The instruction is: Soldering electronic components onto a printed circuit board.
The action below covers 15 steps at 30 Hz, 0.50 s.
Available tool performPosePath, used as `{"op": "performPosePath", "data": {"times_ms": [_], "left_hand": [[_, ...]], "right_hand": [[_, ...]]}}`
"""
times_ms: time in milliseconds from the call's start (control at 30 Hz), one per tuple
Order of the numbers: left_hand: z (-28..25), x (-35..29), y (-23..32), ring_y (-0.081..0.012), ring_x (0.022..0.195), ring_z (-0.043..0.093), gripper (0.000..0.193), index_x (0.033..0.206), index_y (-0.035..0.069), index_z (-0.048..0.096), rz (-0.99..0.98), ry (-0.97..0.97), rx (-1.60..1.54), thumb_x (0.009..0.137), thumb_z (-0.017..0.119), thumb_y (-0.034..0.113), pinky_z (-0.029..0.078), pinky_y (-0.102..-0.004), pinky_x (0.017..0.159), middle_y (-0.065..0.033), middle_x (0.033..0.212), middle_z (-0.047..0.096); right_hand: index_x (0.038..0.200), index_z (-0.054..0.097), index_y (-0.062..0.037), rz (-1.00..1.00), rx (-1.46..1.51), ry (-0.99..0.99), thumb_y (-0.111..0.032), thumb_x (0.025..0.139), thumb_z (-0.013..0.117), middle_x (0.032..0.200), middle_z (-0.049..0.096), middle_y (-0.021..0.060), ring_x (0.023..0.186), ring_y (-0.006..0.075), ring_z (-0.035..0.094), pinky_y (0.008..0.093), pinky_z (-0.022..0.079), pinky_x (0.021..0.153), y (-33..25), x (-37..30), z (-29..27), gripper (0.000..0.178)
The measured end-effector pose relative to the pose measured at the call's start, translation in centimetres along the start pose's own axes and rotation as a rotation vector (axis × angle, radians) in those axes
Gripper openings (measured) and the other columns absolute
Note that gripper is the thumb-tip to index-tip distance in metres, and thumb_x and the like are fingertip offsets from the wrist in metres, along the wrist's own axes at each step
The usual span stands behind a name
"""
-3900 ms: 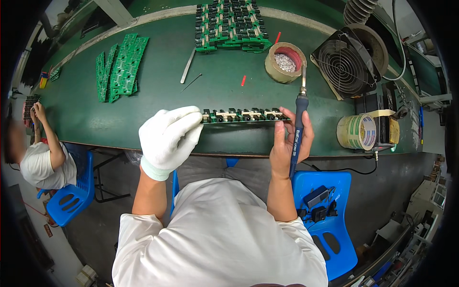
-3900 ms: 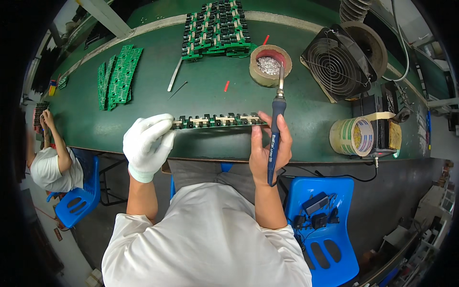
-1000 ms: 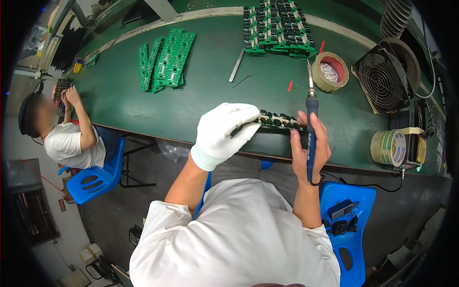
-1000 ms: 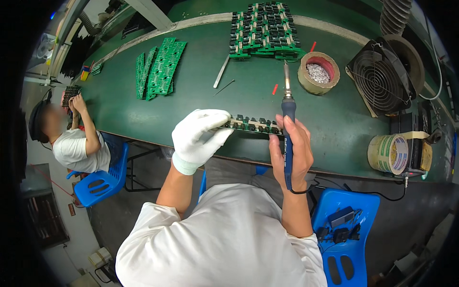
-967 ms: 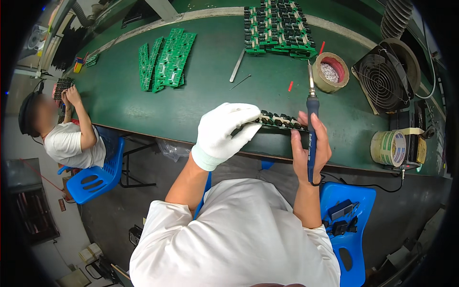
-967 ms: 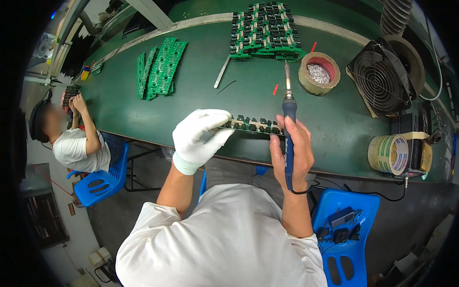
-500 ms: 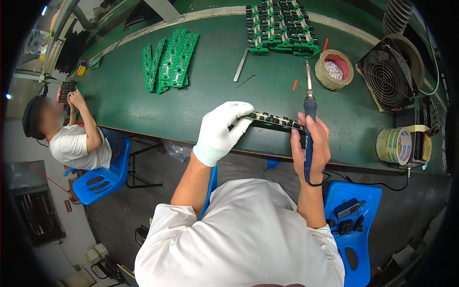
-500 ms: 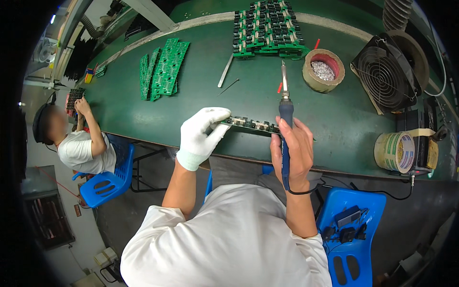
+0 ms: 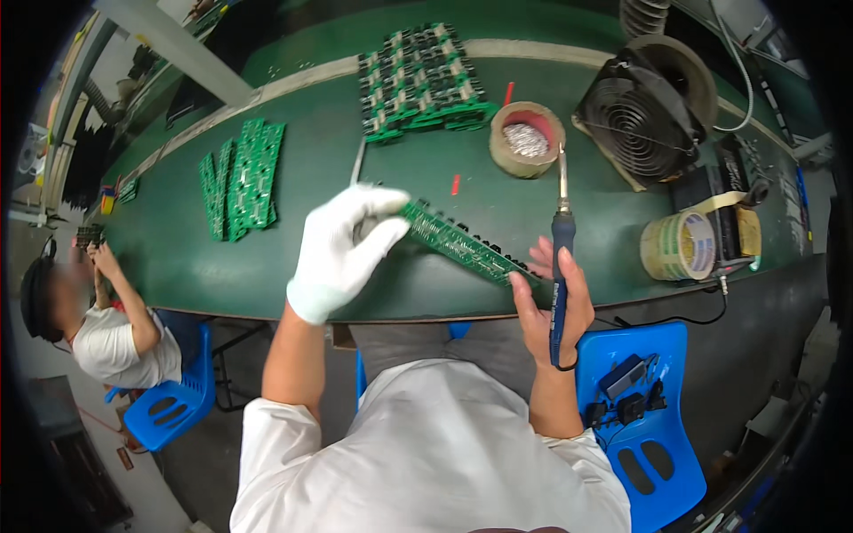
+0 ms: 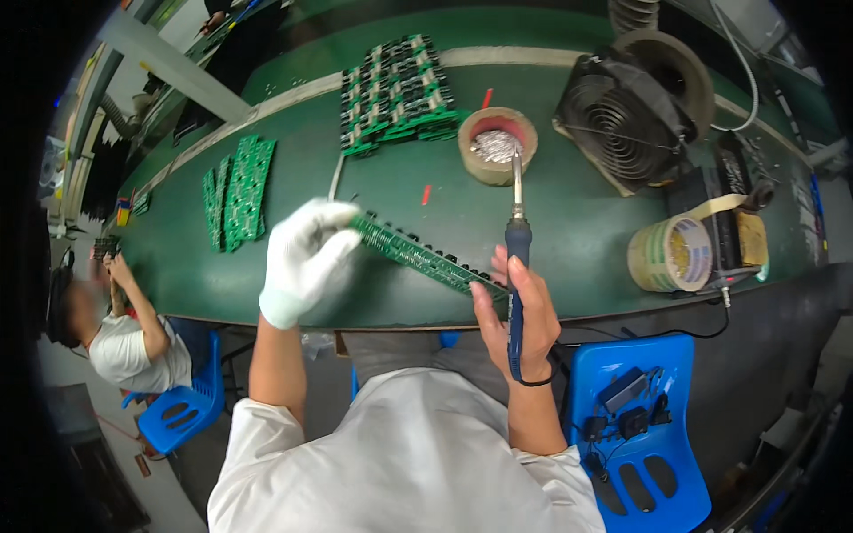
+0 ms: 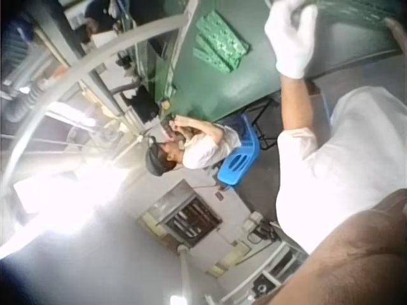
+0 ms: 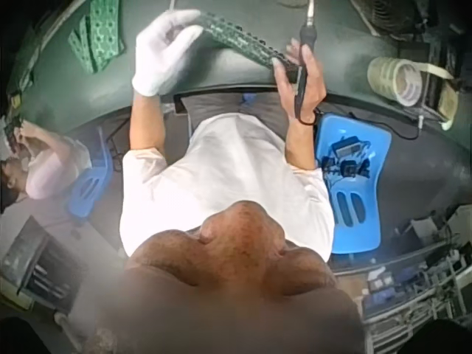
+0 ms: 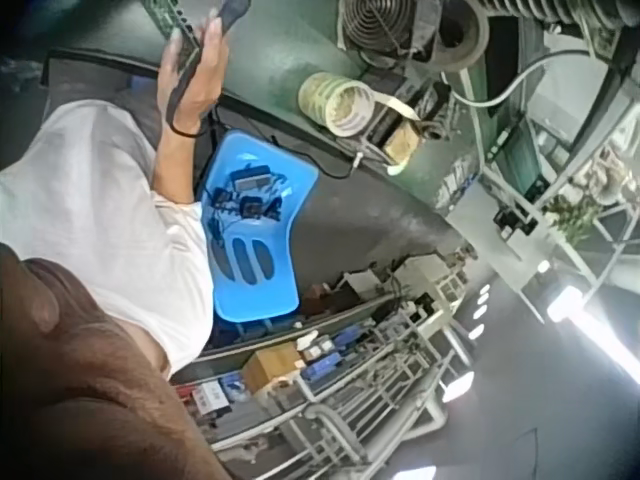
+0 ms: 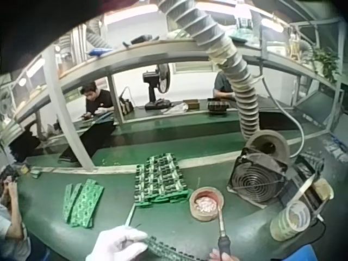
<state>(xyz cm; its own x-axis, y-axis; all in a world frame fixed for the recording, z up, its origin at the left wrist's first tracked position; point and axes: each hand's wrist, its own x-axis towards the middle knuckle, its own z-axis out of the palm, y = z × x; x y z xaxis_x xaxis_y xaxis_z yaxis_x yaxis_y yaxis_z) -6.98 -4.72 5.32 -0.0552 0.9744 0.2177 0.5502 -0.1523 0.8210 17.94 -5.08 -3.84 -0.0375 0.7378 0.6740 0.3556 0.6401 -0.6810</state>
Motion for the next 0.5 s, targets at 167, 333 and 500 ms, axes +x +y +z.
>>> {"op": "performPosePath", "data": {"times_ms": [167,333,500], "left_hand": [[4.3,8.7,1.3,-0.0206,0.07,0.061,0.023,0.104,0.001,0.071,0.233,-0.045,0.081,0.086,0.067,0.013,0.049,-0.03,0.065,-0.0085,0.099,0.07],[8.3,13.8,-0.6,-0.0245,0.077,0.067,0.027,0.111,0.001,0.069,0.368,-0.163,0.281,0.088,0.066,0.014,0.053,-0.0333,0.072,-0.0099,0.1,0.072],[3.2,9.7,0.1,-0.0225,0.075,0.067,0.025,0.111,0.004,0.071,0.619,0.177,0.353,0.088,0.066,0.013,0.053,-0.0316,0.071,-0.0077,0.095,0.073]], "right_hand": [[0.138,0.047,-0.0005,0.119,0.021,0.032,0.009,0.072,0.077,0.126,0.065,0.0198,0.102,0.0291,0.068,0.0365,0.057,0.086,0.8,-0.1,-0.5,0.073],[0.141,0.045,0.0003,0.159,-0.07,-0.009,0.007,0.072,0.077,0.13,0.063,0.0205,0.105,0.0291,0.068,0.0358,0.057,0.086,2.1,0.0,-0.4,0.077],[0.142,0.044,-0.0008,0.267,-0.101,-0.026,0.006,0.076,0.073,0.133,0.061,0.0197,0.106,0.0244,0.066,0.0326,0.054,0.087,1.6,0.0,-0.5,0.073]]}}
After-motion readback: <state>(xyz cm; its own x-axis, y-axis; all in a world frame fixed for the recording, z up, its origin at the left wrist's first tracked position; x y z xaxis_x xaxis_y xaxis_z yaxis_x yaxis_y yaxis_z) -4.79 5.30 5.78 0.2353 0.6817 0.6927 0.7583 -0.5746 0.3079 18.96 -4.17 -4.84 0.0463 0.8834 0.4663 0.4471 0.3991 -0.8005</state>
